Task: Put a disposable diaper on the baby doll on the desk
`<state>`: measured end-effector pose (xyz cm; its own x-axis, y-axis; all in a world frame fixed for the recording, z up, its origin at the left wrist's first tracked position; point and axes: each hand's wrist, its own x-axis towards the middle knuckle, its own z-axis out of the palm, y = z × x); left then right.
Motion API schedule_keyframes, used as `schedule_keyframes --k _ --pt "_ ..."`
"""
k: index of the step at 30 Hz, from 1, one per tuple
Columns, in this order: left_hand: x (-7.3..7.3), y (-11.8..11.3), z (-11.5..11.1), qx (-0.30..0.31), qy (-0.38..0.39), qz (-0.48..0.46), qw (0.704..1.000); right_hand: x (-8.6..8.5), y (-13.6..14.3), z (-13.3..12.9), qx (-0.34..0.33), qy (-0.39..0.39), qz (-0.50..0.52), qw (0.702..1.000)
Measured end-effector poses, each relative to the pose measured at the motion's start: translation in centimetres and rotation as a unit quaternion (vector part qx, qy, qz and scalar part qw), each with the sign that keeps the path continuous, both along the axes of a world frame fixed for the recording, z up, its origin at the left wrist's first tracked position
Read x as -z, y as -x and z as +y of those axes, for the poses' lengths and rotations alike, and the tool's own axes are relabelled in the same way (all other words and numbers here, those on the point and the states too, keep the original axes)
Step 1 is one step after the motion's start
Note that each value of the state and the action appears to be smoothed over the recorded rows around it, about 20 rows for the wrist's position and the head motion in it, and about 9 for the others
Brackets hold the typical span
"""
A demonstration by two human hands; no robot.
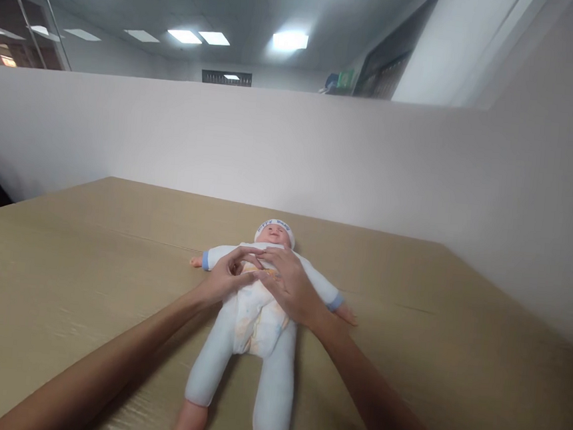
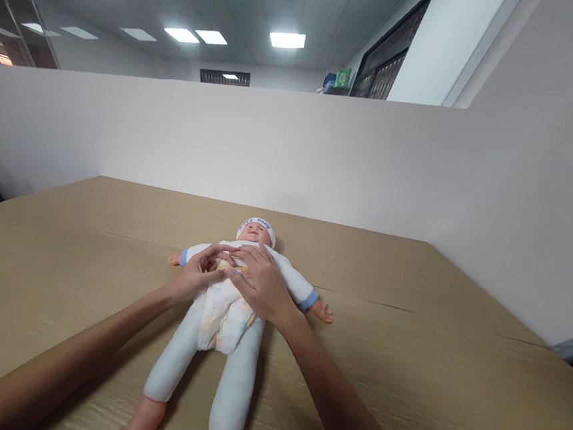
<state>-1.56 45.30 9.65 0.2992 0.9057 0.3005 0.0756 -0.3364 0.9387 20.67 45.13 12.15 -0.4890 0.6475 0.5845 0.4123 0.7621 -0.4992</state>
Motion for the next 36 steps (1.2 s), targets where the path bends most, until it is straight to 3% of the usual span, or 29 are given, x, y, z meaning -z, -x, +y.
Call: schedule_keyframes --k 3,6,10,13,16,20,26,30,36 --pt "-2.9 0.9 -3.0 -0.064 -0.008 0.054 0.996 -1.6 -0.3 -3.9 0.06 -0.009 0.07 0.996" --pt "-4.0 1.6 -7.7 -0.114 -0.016 0.082 0.99 -2.5 -0.5 -9.7 0.052 0.031 0.066 0.996" --pt "-2.1 1.8 -13.5 -0.083 -0.024 0.205 0.975 -0.8 -0.2 -16.0 -0.023 0.062 -0.025 0.997" --pt "-0.2 1.6 -15.9 -0.093 -0.036 0.271 0.957 1.4 -0.5 -17.9 -0.084 0.083 -0.101 0.988" --pt "0.6 1.0 -16.3 -0.123 -0.047 0.314 0.94 2.8 -1.6 -18.0 -0.064 0.12 -0.153 0.979" --pt "0.7 -0.1 -14.7 -0.158 -0.046 0.386 0.908 3.1 -3.4 -17.1 0.036 0.112 -0.168 0.979" --pt "1.3 -1.1 -12.8 -0.135 -0.095 0.424 0.89 4.3 -2.9 -14.7 0.185 0.097 -0.122 0.97" --pt "1.7 -0.7 -12.5 -0.094 -0.113 0.391 0.909 5.4 -1.4 -13.6 0.236 0.048 -0.138 0.961" --pt "2.0 -0.2 -12.4 -0.078 -0.077 0.235 0.966 5.9 -0.5 -13.6 0.218 0.028 -0.12 0.968"
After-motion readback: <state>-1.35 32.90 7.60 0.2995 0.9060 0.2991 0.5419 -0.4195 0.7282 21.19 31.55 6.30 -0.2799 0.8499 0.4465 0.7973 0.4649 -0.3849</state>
